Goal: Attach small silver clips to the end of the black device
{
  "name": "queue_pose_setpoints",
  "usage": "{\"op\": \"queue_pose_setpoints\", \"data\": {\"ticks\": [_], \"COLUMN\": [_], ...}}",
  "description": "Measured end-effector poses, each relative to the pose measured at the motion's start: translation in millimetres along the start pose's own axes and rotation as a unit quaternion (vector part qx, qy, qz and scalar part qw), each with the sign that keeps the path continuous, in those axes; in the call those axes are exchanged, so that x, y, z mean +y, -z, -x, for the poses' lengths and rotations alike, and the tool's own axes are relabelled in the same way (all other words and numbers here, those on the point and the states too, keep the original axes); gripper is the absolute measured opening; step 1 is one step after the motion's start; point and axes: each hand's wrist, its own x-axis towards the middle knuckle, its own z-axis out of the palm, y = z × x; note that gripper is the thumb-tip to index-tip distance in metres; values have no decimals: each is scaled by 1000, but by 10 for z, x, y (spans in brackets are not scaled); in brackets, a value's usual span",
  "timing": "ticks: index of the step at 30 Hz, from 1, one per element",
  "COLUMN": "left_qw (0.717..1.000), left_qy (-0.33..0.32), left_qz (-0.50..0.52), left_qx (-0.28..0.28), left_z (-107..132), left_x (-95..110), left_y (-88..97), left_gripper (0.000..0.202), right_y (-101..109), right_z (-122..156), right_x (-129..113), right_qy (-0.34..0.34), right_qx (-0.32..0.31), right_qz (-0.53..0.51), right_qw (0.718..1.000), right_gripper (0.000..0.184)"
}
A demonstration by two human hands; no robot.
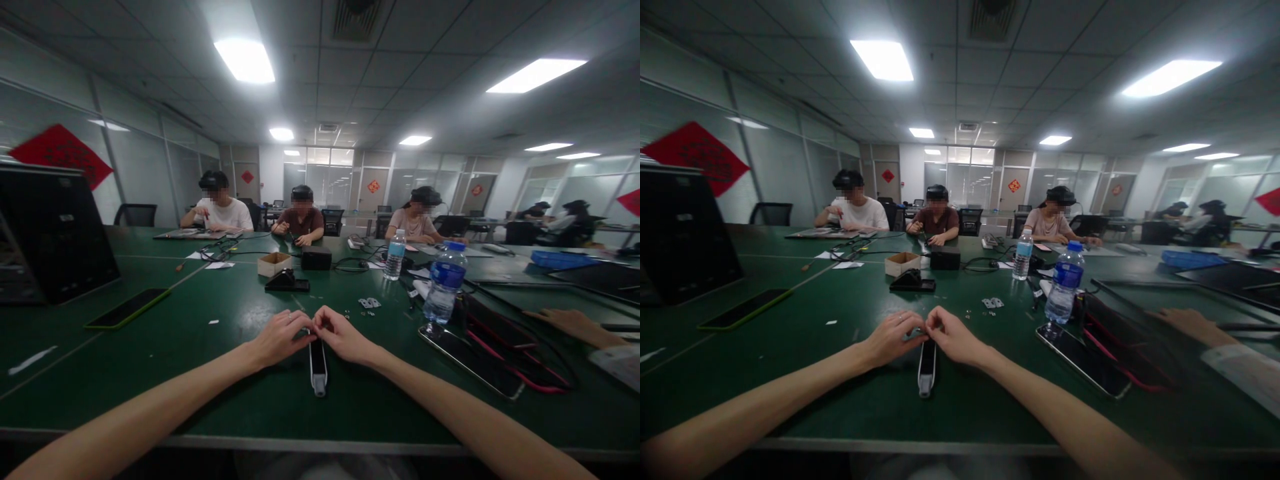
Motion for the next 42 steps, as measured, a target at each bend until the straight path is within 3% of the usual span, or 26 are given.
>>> {"op": "queue_pose_setpoints", "data": {"ticks": [8, 14, 17, 21, 29, 42], "left_qw": [1000, 993, 980, 967, 967, 955], "left_qy": [-4, 48, 82, 115, 130, 175], "left_qz": [-17, -18, 11, 54, 132, 173], "left_qx": [13, -111, -179, -222, -176, -164], "left_z": [6, 14, 2, -9, 38, 19], "left_x": [-87, -286, -311, -304, -344, -307], "left_y": [-23, 54, 104, 110, -1, 5], "left_gripper": [13, 12, 12, 11, 10, 12], "right_y": [71, 341, 495, 605, 562, 506], "right_z": [-27, -30, -11, 1, 4, 7], "right_x": [-25, 106, 204, 287, 202, 233], "right_qy": [3, 11, -6, -21, -2, 22], "right_qx": [22, 20, -15, -70, -107, -110], "right_qz": [91, 244, 318, 365, 354, 336], "right_qw": [996, 969, 948, 928, 929, 935], "right_gripper": [8, 5, 9, 15, 13, 11]}}
